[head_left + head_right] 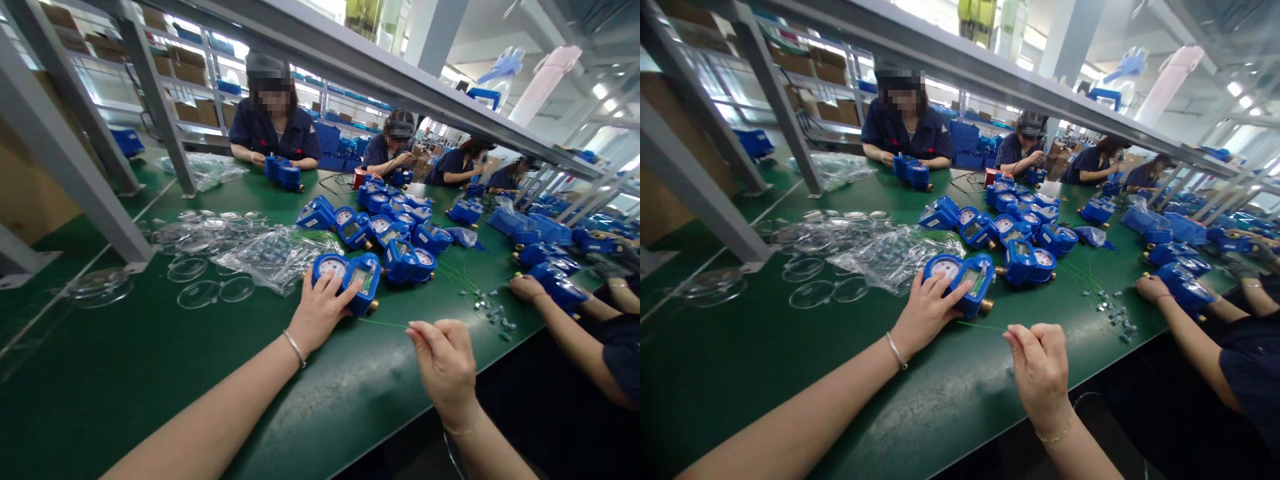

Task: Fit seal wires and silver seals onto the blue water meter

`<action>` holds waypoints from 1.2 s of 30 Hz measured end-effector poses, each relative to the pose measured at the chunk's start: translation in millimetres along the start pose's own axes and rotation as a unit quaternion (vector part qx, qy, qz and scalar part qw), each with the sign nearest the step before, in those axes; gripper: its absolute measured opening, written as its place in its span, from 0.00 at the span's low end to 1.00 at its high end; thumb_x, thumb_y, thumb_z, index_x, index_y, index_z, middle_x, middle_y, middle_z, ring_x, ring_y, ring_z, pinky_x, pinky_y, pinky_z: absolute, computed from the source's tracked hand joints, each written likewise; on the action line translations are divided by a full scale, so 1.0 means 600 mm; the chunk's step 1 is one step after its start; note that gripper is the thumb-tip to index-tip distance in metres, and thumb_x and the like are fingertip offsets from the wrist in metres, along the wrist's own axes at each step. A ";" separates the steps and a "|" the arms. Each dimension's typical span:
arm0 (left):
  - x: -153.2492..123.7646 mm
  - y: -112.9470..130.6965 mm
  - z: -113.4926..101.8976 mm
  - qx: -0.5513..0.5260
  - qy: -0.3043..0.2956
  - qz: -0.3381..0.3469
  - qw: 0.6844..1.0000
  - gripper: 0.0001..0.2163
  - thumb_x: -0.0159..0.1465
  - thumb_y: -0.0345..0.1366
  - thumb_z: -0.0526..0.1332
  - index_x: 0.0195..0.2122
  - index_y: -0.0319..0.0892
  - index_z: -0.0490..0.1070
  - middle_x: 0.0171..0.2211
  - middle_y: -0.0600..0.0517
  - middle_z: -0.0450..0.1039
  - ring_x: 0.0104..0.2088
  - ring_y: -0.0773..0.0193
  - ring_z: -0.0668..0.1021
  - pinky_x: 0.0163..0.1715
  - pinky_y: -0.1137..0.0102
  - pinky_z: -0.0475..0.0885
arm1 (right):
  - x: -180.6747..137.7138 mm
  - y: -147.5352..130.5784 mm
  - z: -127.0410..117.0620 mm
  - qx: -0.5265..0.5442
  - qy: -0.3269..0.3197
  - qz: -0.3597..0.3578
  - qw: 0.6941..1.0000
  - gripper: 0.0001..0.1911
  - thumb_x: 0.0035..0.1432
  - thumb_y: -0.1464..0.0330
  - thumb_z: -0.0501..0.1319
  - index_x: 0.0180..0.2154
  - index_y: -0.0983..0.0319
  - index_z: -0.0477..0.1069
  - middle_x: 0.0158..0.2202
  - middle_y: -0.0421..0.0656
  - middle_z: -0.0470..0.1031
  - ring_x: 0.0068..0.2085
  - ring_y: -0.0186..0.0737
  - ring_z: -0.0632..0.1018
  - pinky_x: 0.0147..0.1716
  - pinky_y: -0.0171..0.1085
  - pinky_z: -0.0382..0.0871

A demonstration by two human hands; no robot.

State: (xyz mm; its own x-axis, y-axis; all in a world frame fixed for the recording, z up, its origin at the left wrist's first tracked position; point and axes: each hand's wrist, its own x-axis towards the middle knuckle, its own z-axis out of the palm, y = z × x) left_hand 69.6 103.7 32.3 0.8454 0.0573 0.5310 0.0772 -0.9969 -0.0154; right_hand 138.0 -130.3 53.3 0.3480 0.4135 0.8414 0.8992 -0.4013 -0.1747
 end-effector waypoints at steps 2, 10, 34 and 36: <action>0.009 0.018 0.000 -0.003 0.006 -0.028 1.000 0.30 0.55 0.36 0.64 0.58 0.53 0.54 0.50 0.45 0.65 0.52 0.49 0.64 0.55 0.44 0.48 | 0.001 0.002 0.001 -0.045 -0.008 -0.054 0.997 0.08 0.54 0.75 0.62 0.38 0.64 0.72 0.27 0.43 0.63 0.30 0.37 0.65 0.31 0.37 0.63; 0.008 -0.009 0.023 -0.097 0.059 -0.034 0.993 0.28 0.56 0.36 0.64 0.56 0.46 0.56 0.52 0.47 0.66 0.55 0.55 0.63 0.57 0.51 0.48 | 0.053 0.021 -0.008 -0.165 -0.142 -0.300 0.929 0.10 0.57 0.76 0.57 0.42 0.67 0.69 0.30 0.44 0.66 0.31 0.39 0.65 0.32 0.40 0.60; -0.018 -0.034 0.044 -0.140 0.082 -0.006 0.987 0.24 0.60 0.35 0.59 0.57 0.48 0.55 0.55 0.50 0.64 0.58 0.57 0.61 0.59 0.49 0.43 | 0.137 -0.011 0.051 -0.165 -0.274 -0.469 0.823 0.09 0.60 0.75 0.52 0.29 0.63 0.67 0.26 0.40 0.62 0.27 0.36 0.61 0.24 0.40 0.50; -0.018 -0.033 0.044 -0.140 0.085 -0.009 0.987 0.23 0.60 0.34 0.59 0.57 0.48 0.55 0.55 0.50 0.64 0.57 0.57 0.62 0.59 0.50 0.42 | 0.139 -0.011 0.049 -0.160 -0.273 -0.473 0.822 0.10 0.61 0.75 0.51 0.28 0.63 0.67 0.27 0.41 0.62 0.27 0.36 0.61 0.24 0.40 0.50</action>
State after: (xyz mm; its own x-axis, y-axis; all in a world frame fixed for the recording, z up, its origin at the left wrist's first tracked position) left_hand 73.1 124.0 4.5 0.7430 0.0884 0.6634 -0.0776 -0.9732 0.2166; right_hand 168.9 -69.1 109.5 -0.3203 0.9349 0.1527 0.7508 0.1523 0.6427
